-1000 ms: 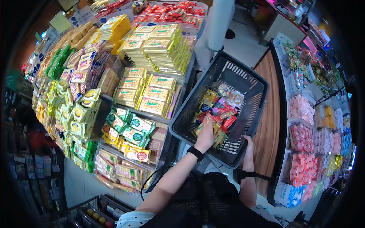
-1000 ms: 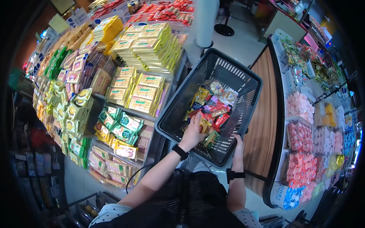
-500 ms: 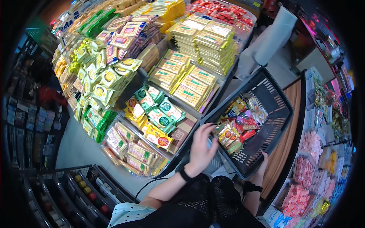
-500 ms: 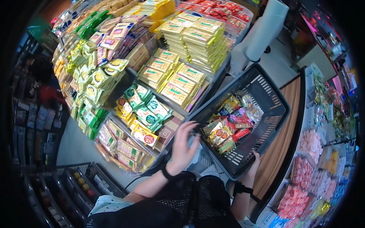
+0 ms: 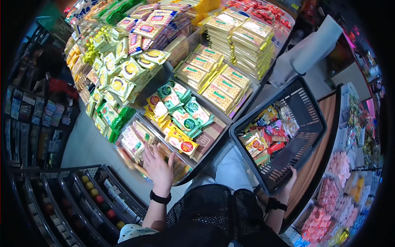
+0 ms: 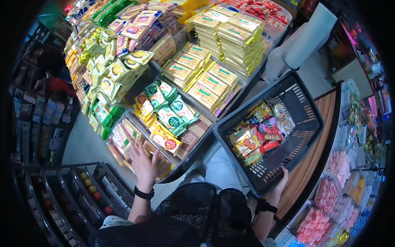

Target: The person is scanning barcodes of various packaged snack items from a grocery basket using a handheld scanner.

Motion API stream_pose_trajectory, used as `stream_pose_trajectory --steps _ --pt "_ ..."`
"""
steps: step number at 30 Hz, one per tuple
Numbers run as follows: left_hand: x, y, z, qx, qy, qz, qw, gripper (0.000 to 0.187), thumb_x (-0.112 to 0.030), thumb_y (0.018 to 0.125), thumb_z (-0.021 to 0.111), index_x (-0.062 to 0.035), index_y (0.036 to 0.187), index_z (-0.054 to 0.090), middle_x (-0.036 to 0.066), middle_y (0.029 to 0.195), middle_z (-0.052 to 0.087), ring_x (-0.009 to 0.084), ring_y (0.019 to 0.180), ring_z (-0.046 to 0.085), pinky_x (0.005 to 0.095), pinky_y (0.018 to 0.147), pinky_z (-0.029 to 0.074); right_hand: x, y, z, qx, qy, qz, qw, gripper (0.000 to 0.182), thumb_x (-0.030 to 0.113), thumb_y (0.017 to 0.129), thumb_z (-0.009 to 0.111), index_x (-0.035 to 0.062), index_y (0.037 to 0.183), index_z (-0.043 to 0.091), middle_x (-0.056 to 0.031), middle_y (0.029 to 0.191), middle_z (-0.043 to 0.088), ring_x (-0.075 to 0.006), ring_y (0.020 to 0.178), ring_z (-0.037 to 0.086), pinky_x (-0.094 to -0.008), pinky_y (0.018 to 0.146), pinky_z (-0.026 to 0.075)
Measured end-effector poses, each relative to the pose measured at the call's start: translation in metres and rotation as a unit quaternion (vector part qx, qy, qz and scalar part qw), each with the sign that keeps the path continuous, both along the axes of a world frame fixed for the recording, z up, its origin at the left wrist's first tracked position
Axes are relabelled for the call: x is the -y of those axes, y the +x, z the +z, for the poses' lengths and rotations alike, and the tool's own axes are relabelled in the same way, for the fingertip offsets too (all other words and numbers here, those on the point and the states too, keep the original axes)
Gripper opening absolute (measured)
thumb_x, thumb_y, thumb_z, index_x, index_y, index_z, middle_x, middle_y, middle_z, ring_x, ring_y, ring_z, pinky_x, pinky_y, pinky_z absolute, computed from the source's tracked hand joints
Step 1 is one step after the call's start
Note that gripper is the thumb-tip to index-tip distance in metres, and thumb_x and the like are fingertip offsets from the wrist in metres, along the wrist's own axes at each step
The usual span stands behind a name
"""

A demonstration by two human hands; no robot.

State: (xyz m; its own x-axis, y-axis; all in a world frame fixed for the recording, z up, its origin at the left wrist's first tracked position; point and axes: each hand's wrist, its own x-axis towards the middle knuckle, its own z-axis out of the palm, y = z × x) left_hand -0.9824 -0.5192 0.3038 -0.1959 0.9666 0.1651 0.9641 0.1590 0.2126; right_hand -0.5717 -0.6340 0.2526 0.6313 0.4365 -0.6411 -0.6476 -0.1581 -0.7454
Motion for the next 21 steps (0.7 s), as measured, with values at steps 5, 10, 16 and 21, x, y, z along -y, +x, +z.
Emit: stream_pose_trajectory --steps 5,10,16,21 --pt "-0.007 0.016 -0.011 -0.033 -0.038 -0.014 0.999 0.053 -0.025 0.078 0.057 0.0024 0.12 0.039 0.021 0.13 0.03 0.0412 0.119 0.029 0.0472 0.092 0.035 -0.009 0.001 -0.003 0.026 -0.01 -0.037 0.999 0.025 0.031 0.077 0.053 0.01 0.089 0.056 -0.0012 0.068 0.051 -0.0158 0.059 0.053 -0.0272 0.056 0.046" --pt "-0.013 0.017 -0.006 0.084 -0.011 -0.026 0.996 0.057 -0.015 0.075 0.062 0.0035 0.121 0.036 0.023 0.134 0.021 0.0379 0.125 0.023 0.0441 0.099 0.028 -0.007 0.002 -0.003 0.014 -0.005 -0.025 1.0 0.025 0.03 0.075 0.054 0.009 0.087 0.056 -0.0028 0.07 0.053 -0.018 0.062 0.054 -0.0293 0.059 0.046" --pt "-0.01 0.008 0.005 0.219 0.057 0.013 0.974 0.055 -0.02 0.08 0.06 0.0034 0.122 0.034 0.022 0.136 0.017 0.0375 0.124 0.025 0.0412 0.098 0.031 -0.001 0.002 -0.003 -0.008 0.03 0.0 1.0 0.026 0.03 0.077 0.052 0.0085 0.092 0.057 -0.0029 0.075 0.056 -0.0178 0.066 0.056 -0.0291 0.061 0.047" --pt "-0.001 -0.012 0.007 0.276 0.064 0.041 0.958 0.054 -0.021 0.081 0.06 0.0028 0.122 0.034 0.021 0.135 0.017 0.0357 0.122 0.029 0.0379 0.096 0.034 0.005 0.005 -0.008 0.011 0.054 0.036 0.998 0.028 0.029 0.08 0.048 0.0055 0.092 0.057 -0.0067 0.081 0.06 -0.0213 0.074 0.058 -0.0326 0.07 0.049"
